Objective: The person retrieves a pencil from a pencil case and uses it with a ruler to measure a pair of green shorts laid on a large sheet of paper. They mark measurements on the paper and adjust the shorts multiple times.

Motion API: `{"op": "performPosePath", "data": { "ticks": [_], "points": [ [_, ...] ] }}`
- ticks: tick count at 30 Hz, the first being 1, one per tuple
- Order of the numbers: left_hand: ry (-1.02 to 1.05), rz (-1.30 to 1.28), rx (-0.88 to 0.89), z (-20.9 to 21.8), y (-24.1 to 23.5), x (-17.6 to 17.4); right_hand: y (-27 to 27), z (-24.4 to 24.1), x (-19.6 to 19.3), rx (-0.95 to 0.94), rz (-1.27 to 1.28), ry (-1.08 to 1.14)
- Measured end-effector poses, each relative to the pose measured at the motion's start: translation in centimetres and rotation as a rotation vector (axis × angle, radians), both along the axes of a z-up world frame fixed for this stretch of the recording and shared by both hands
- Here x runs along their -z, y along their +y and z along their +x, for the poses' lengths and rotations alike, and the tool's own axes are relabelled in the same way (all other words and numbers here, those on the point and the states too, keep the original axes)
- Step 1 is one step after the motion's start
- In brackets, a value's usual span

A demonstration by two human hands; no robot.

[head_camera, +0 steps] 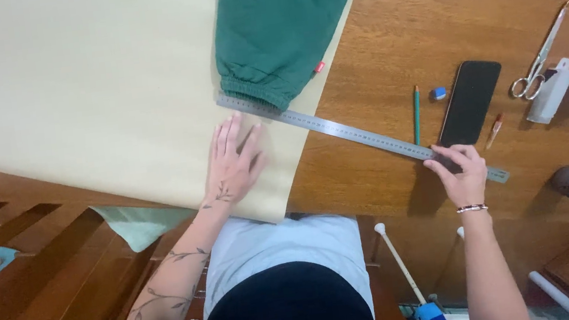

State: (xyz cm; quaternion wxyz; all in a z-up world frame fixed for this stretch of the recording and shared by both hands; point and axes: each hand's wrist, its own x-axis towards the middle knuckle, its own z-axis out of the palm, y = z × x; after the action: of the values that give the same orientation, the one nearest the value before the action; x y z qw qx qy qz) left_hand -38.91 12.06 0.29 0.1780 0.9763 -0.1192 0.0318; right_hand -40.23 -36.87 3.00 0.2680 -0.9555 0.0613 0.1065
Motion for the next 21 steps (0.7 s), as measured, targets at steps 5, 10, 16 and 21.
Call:
{"op": "performPosePath", "data": {
  "ticks": [5,10,16,21],
  "points": [
    [0.047,0.067,0.007,0.4,0.0,-0.3,-0.3,-0.7,1.4,-0.028,-0.021,-0.092],
    [0.03,0.131,-0.004,0.7,-0.3,-0.2,0.0,-1.1,2.3,-0.088,-0.122,-0.162],
    [0.048,0.171,-0.01,0.6,-0.6,-0.4,1.0,-1.2,2.5,-0.122,-0.226,-0.276],
    [0.08,0.154,-0.009,0.5,-0.5,0.1,1.3,-1.7,3.7,-0.084,-0.246,-0.315]
  ]
}}
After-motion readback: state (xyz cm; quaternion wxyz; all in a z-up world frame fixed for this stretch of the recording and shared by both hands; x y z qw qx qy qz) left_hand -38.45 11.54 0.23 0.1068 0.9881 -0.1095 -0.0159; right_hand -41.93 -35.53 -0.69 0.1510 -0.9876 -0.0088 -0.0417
